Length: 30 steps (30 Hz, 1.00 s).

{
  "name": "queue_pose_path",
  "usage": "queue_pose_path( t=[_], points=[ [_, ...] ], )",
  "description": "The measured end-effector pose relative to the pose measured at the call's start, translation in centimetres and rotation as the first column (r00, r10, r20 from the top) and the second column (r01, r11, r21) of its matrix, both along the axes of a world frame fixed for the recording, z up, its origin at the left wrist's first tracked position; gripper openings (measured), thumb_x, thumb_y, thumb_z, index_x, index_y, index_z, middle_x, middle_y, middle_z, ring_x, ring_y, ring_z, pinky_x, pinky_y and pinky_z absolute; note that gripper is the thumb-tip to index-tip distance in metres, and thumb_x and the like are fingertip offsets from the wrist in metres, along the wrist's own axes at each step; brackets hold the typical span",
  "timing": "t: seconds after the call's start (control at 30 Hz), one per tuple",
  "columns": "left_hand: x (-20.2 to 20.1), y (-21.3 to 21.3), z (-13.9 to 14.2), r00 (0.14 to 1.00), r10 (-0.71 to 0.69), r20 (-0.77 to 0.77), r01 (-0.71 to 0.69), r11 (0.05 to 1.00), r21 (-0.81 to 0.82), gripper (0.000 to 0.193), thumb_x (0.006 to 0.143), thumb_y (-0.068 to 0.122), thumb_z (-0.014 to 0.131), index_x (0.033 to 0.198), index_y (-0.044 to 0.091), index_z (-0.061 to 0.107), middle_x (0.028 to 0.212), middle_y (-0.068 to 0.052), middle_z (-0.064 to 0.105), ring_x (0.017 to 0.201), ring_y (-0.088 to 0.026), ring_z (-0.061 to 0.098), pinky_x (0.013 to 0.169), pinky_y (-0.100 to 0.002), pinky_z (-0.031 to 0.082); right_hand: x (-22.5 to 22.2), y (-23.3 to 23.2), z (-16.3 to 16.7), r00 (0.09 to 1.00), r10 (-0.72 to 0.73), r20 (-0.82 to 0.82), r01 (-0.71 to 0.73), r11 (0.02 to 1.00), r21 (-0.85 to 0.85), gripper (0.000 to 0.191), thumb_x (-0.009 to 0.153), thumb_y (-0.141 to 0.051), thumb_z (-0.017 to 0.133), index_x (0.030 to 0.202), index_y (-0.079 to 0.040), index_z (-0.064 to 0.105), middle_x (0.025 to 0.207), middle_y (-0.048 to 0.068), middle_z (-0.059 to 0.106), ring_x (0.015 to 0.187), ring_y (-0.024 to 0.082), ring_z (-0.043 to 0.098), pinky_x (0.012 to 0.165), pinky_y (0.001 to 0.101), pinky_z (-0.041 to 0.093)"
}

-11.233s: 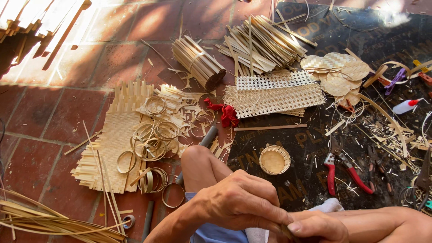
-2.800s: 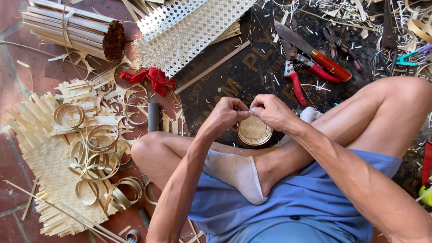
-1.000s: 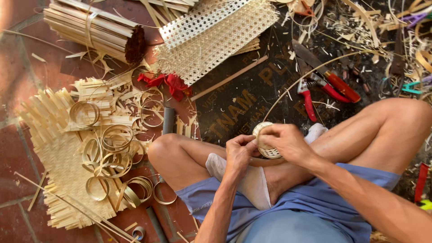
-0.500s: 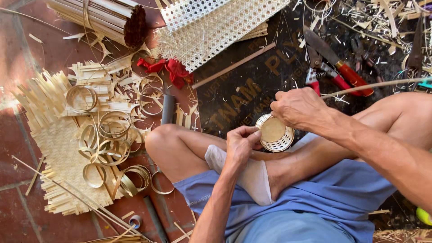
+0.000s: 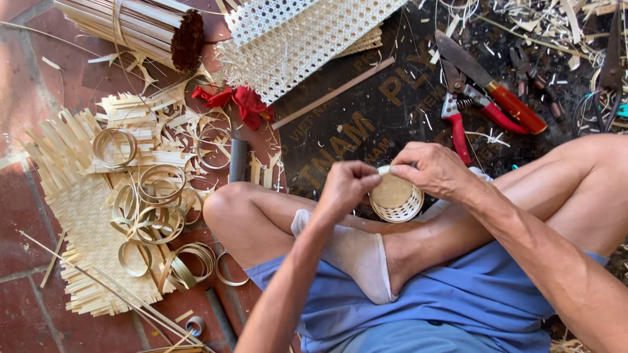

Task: The person sits on the floor and assembles small woven bamboo baskets, fitting a perforated woven bamboo body onto a round bamboo base ring and pressing the parts together. They trim a bamboo strip with a knife, apply glue from a squeeze bottle to the basket rim, and set finished baskets aside with others on the floor.

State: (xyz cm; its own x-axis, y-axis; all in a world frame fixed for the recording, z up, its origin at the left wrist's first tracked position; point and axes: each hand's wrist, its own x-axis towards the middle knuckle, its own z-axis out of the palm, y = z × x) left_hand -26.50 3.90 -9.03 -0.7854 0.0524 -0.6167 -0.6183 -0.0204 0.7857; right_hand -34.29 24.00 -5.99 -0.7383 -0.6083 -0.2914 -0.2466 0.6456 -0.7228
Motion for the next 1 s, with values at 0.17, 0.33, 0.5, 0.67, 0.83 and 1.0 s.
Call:
queue_pose_path(
  t=[0.17,0.33,0.5,0.67,0.83,1.0],
  points=[
    [-2.9,-0.6,-0.3,0.935,-0.353,-0.006,0.352,0.934,-0.066,0.014,0.084,0.009,0.080,0.090,-0.003,0.076,0.075,-0.004,0.071,0.063,-0.010,0.067,0.052,-0.028,0.060,0.4,-0.1,-0.3,0.996,0.086,0.040,-0.089,0.993,0.080,0.022,0.089,-0.028,0.066,0.096,-0.009,0.073,0.098,0.010,0.070,0.094,0.031,0.069,0.080,0.0438,0.054],
    [-1.4,-0.1,-0.3,0.947,-0.317,0.046,0.311,0.944,0.110,0.011,0.083,0.003,0.080,0.084,-0.003,0.071,0.074,-0.005,0.069,0.063,-0.013,0.069,0.056,-0.029,0.063,1.3,0.4,-0.4,0.987,0.122,0.103,-0.133,0.986,0.099,0.020,0.089,-0.027,0.065,0.098,-0.010,0.072,0.101,0.008,0.069,0.098,0.030,0.068,0.083,0.0440,0.053],
    [0.6,0.3,-1.1,0.969,-0.247,0.026,0.243,0.965,0.103,0.011,0.083,0.003,0.079,0.086,-0.002,0.070,0.075,-0.005,0.069,0.066,-0.012,0.068,0.058,-0.028,0.061,2.2,-0.2,0.0,0.980,0.141,0.144,-0.159,0.979,0.130,0.018,0.089,-0.025,0.066,0.097,-0.008,0.069,0.103,0.009,0.067,0.101,0.032,0.067,0.084,0.0447,0.053],
    [3.0,-0.6,-1.0,0.992,-0.112,0.060,0.102,0.984,0.147,0.011,0.087,0.005,0.076,0.089,-0.003,0.069,0.077,-0.006,0.070,0.065,-0.013,0.067,0.057,-0.028,0.059,4.1,-1.4,2.4,0.994,0.030,-0.108,-0.021,0.997,0.076,0.015,0.086,-0.020,0.069,0.095,-0.008,0.070,0.101,0.011,0.066,0.101,0.034,0.065,0.085,0.0473,0.050],
    [4.8,-0.8,-0.7,0.960,0.262,0.102,-0.276,0.946,0.168,0.010,0.088,0.002,0.075,0.093,-0.003,0.069,0.079,-0.007,0.070,0.065,-0.015,0.068,0.059,-0.028,0.060,7.3,-3.5,2.1,0.827,-0.481,0.293,0.545,0.813,-0.205,0.016,0.093,-0.014,0.069,0.102,-0.001,0.071,0.089,0.009,0.074,0.081,0.019,0.070,0.071,0.0344,0.058],
    [5.0,-1.2,-1.0,0.958,0.258,0.128,-0.282,0.932,0.229,0.013,0.090,0.005,0.075,0.096,-0.003,0.068,0.082,-0.008,0.071,0.068,-0.015,0.069,0.061,-0.028,0.061,8.4,-6.6,-2.5,0.317,-0.438,0.841,0.848,0.529,-0.043,0.017,0.090,-0.008,0.069,0.100,0.005,0.069,0.090,0.010,0.073,0.075,0.017,0.071,0.066,0.0310,0.060]
  ],
)
